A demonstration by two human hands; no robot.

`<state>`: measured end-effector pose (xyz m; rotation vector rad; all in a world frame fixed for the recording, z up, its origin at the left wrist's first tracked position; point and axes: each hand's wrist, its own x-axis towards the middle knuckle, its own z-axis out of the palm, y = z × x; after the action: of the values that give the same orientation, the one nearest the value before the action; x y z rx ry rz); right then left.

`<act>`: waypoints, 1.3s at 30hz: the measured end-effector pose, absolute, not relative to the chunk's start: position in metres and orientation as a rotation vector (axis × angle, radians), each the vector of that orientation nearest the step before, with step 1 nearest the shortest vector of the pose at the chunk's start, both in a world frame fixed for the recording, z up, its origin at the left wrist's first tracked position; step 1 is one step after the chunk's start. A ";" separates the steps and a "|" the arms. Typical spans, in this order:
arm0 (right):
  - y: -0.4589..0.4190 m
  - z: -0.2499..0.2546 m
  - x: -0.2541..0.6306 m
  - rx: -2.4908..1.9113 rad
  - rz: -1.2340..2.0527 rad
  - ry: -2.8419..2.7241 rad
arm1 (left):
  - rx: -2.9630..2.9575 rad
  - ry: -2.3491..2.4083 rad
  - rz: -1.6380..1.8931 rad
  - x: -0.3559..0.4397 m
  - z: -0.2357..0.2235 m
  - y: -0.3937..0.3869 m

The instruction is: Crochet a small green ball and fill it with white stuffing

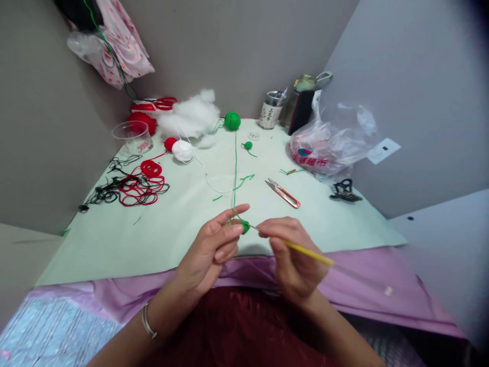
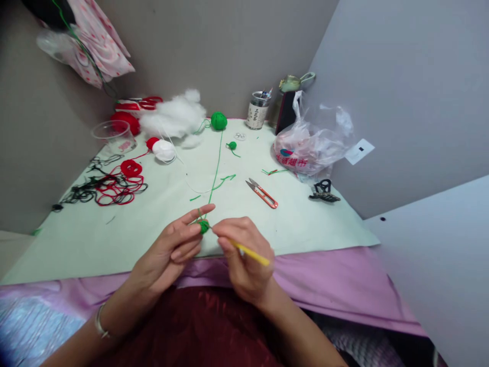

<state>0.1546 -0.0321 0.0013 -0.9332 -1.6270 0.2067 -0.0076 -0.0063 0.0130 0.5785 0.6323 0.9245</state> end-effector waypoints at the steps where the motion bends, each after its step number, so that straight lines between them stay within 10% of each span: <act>1: -0.031 0.002 0.155 -0.912 0.337 -1.518 | 0.569 0.632 0.939 -0.008 0.014 -0.005; 6: -0.024 0.004 0.151 -0.842 0.680 -1.361 | 0.728 0.711 0.984 -0.004 0.016 -0.008; 14: -0.034 -0.003 0.154 -0.982 0.147 -1.736 | 0.607 0.671 0.962 -0.002 0.012 -0.007; 31: -0.023 -0.002 0.158 -0.852 0.952 -1.191 | 0.879 0.787 1.035 -0.008 0.010 -0.010; 39: -0.036 0.008 0.156 -0.901 0.386 -1.676 | 1.024 0.922 1.150 -0.008 0.008 -0.014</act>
<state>0.1555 -0.0363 0.0084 -0.9014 -1.6761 0.3861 -0.0082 -0.0136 0.0081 1.0242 0.9224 1.1501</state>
